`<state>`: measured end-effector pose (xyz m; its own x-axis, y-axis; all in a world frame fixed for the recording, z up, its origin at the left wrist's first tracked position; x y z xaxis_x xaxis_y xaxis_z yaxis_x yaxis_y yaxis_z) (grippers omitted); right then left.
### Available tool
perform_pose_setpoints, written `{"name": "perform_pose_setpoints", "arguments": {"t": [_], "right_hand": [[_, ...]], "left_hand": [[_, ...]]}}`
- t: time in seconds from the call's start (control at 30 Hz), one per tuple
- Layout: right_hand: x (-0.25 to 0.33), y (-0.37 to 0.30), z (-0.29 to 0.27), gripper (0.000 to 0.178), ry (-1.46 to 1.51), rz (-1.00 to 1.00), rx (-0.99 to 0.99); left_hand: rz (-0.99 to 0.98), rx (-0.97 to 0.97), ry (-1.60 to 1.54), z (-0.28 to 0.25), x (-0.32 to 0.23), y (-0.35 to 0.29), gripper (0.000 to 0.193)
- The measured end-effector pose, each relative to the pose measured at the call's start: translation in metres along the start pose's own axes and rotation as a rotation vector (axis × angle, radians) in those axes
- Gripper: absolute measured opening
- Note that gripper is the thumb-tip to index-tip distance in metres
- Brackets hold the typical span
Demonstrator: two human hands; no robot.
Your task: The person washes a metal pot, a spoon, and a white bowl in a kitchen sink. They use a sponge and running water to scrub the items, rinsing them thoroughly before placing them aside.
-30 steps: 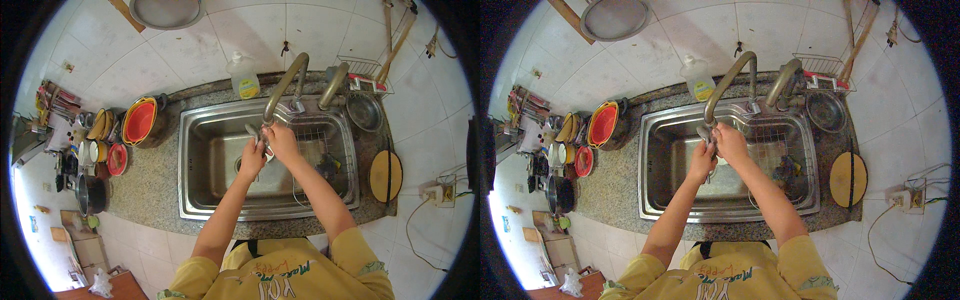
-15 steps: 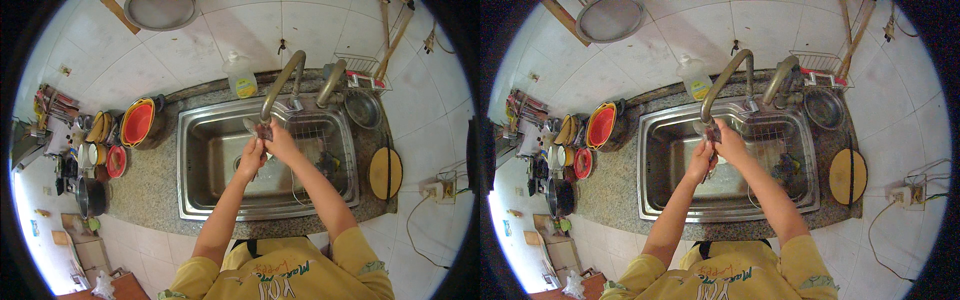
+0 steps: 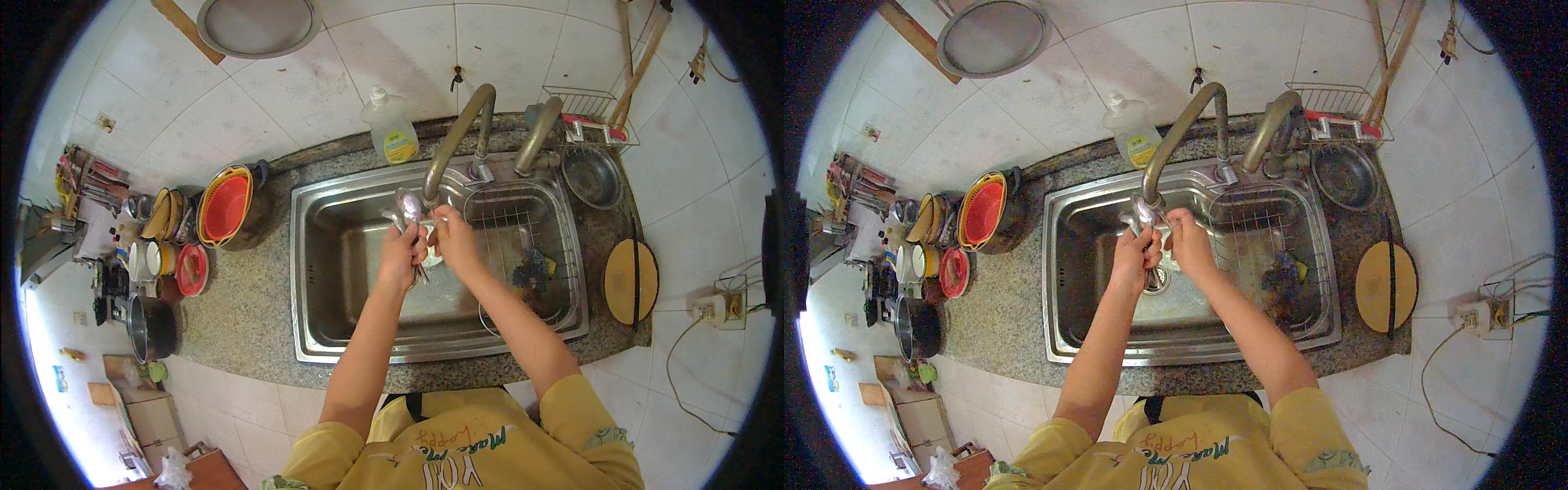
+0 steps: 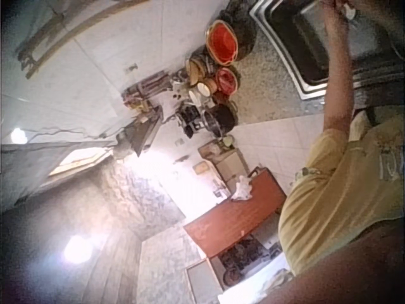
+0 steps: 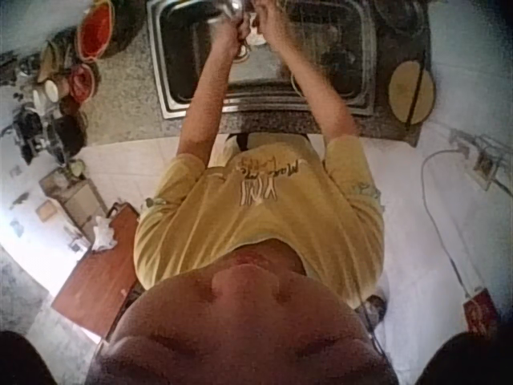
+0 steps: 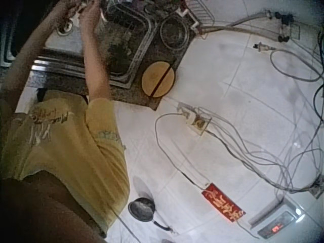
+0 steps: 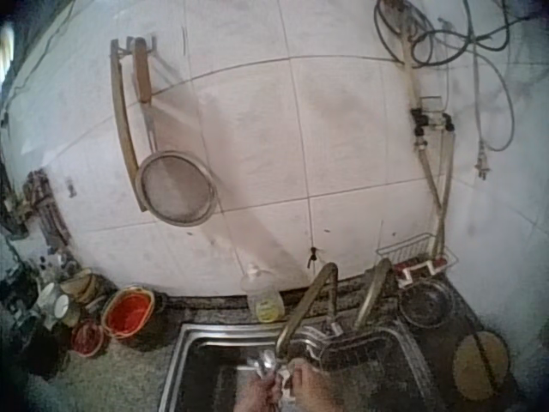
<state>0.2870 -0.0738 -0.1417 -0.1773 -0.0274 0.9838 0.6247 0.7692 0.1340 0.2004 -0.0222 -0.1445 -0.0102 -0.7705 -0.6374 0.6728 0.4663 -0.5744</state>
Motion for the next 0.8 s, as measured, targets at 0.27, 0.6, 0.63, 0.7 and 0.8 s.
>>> {"name": "perform_pose_setpoints", "arguments": {"t": [0.27, 0.6, 0.63, 0.7, 0.8], "right_hand": [[0.037, 0.002, -0.002, 0.029, 0.178, -0.162, -0.090], [0.055, 0.022, -0.010, 0.025, -0.633, -0.397, 0.094], [0.052, 0.025, -0.002, 0.030, -0.771, -0.353, 0.179], [0.051, 0.028, 0.000, 0.023, -0.792, -0.335, 0.198], [0.051, 0.032, 0.000, 0.027, -0.705, -0.290, 0.201]], "left_hand": [[0.030, -0.150, 0.370, 0.004, -0.006, -0.005, 0.020], [0.105, -0.131, 0.789, 0.020, 0.013, -0.021, 0.020], [0.166, -0.120, 0.817, 0.020, 0.017, -0.019, 0.020], [0.103, -0.113, 0.768, 0.019, 0.024, -0.019, 0.018], [-0.029, -0.191, 0.572, -0.004, 0.032, -0.010, 0.013]]}}
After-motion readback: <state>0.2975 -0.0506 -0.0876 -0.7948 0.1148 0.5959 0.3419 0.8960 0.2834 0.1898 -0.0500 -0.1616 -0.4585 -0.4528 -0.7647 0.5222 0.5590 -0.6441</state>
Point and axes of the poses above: each hand's wrist, its own y-axis towards the middle knuckle, its own z-axis out of the palm, x = y × z, the point moved 10 cm from there along y, towards the middle knuckle, and after that the axes turned 14 degrees about -z, right-handed, at the moved point
